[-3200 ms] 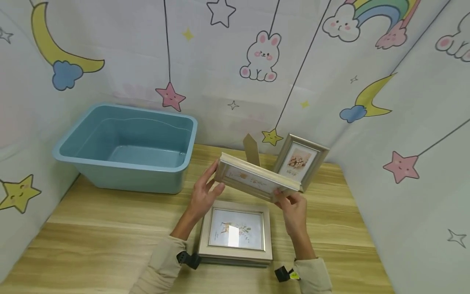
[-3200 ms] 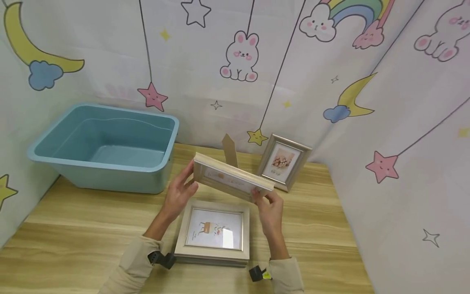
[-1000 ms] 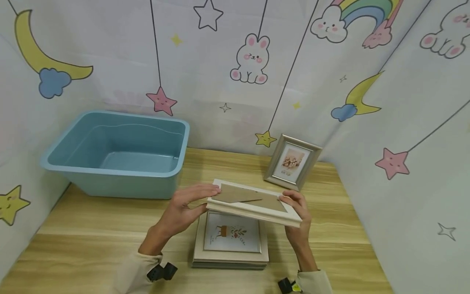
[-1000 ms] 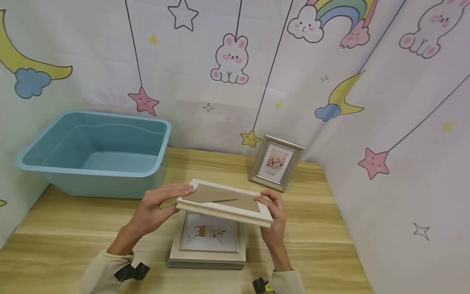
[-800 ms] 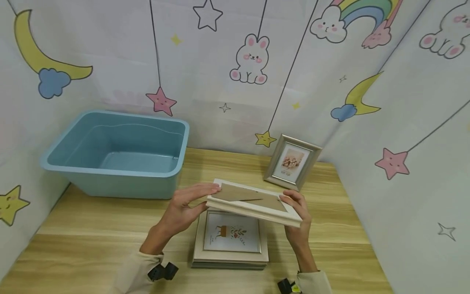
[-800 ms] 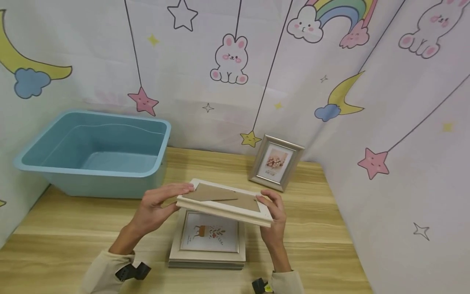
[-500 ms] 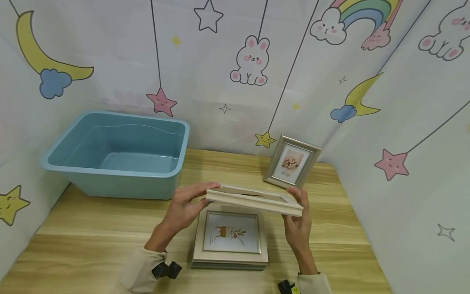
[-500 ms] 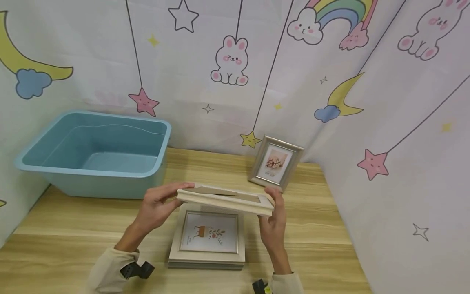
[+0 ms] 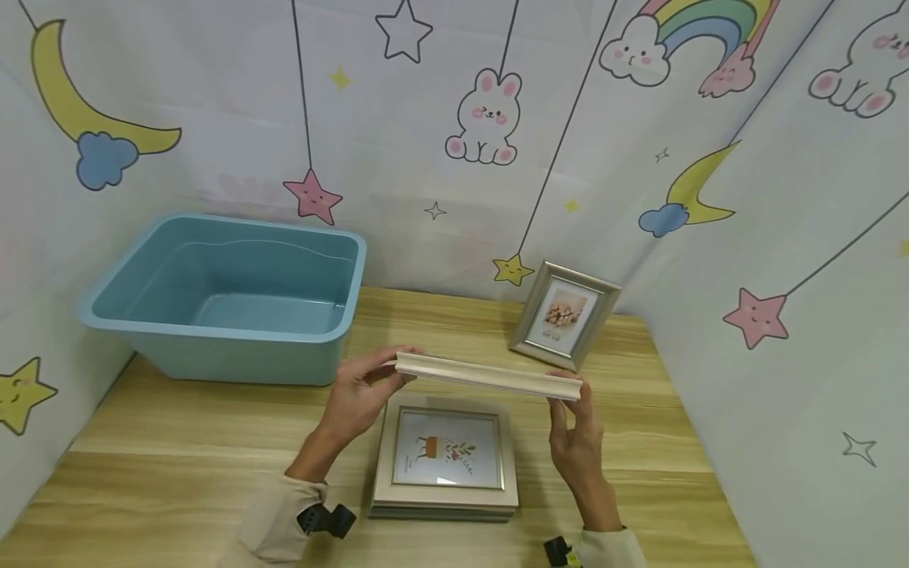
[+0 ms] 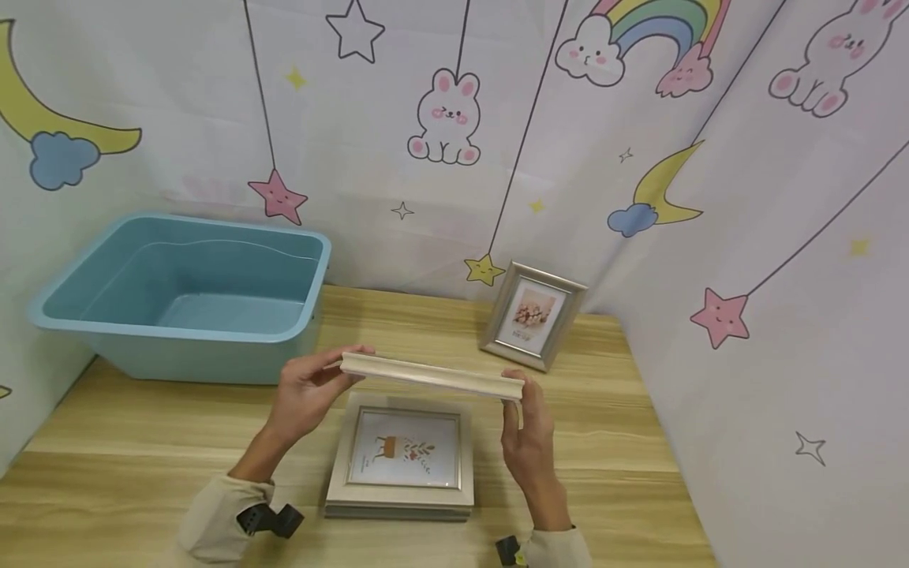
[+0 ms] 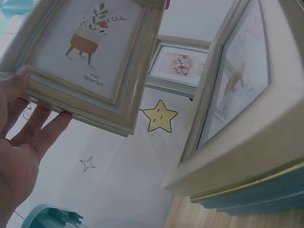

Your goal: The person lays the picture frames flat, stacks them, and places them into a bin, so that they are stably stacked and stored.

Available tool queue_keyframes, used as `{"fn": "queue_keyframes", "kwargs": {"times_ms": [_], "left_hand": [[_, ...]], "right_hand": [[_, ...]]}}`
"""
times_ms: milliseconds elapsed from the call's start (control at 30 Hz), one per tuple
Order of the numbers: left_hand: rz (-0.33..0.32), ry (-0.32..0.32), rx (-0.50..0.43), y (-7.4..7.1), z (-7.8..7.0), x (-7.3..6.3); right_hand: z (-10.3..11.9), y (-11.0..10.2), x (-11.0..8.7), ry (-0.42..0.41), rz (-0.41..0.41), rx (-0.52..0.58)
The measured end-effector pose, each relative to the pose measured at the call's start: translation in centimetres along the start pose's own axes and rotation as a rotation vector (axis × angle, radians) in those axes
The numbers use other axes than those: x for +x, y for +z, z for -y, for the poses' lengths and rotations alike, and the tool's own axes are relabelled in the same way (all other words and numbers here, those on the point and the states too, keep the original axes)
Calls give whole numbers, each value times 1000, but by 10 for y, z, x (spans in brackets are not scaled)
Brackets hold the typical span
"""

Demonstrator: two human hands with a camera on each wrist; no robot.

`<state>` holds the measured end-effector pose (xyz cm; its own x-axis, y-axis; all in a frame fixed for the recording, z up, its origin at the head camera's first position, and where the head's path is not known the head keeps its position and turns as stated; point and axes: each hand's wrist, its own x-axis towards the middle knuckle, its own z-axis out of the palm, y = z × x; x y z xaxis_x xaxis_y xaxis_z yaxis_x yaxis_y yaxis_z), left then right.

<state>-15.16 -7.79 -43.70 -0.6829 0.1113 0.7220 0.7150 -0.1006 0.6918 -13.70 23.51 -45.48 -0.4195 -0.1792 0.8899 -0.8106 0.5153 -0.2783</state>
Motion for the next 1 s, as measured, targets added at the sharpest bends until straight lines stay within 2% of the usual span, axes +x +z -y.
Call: {"fn": "queue_keyframes", "kwargs": {"times_ms": [100,200,333,433,533,633,733,800,867,900,967,1000], "left_hand": [[-44,-38,26,0,0,2],[-79,-105,100,0,-3,5],[-104,-206,170,0,-6,9],[-144,-226,123,3,-6,10],[-249,-196,10,11,-4,13],[-416,-151,-57,23,-3,15],[-574,-121,-76,33,-2,16],[-630,-115,-76,36,-2,17],[-621,-113,-87,35,-2,17],[-592,-117,-90,33,-2,18],[-490,-145,-101,26,-2,17],[-419,-174,-111,21,-2,16]], "right_hand": [[6,-5,4,57,46,-7],[11,-10,7,134,102,12],[15,-14,8,179,154,57],[18,-15,9,217,172,112],[21,-13,10,309,187,243],[27,-8,9,430,212,378],[33,-4,10,540,244,412],[37,-3,12,604,269,391],[40,-4,14,667,295,363],[40,-5,16,708,313,357],[41,-9,19,793,352,359],[41,-12,21,836,371,369]]}}
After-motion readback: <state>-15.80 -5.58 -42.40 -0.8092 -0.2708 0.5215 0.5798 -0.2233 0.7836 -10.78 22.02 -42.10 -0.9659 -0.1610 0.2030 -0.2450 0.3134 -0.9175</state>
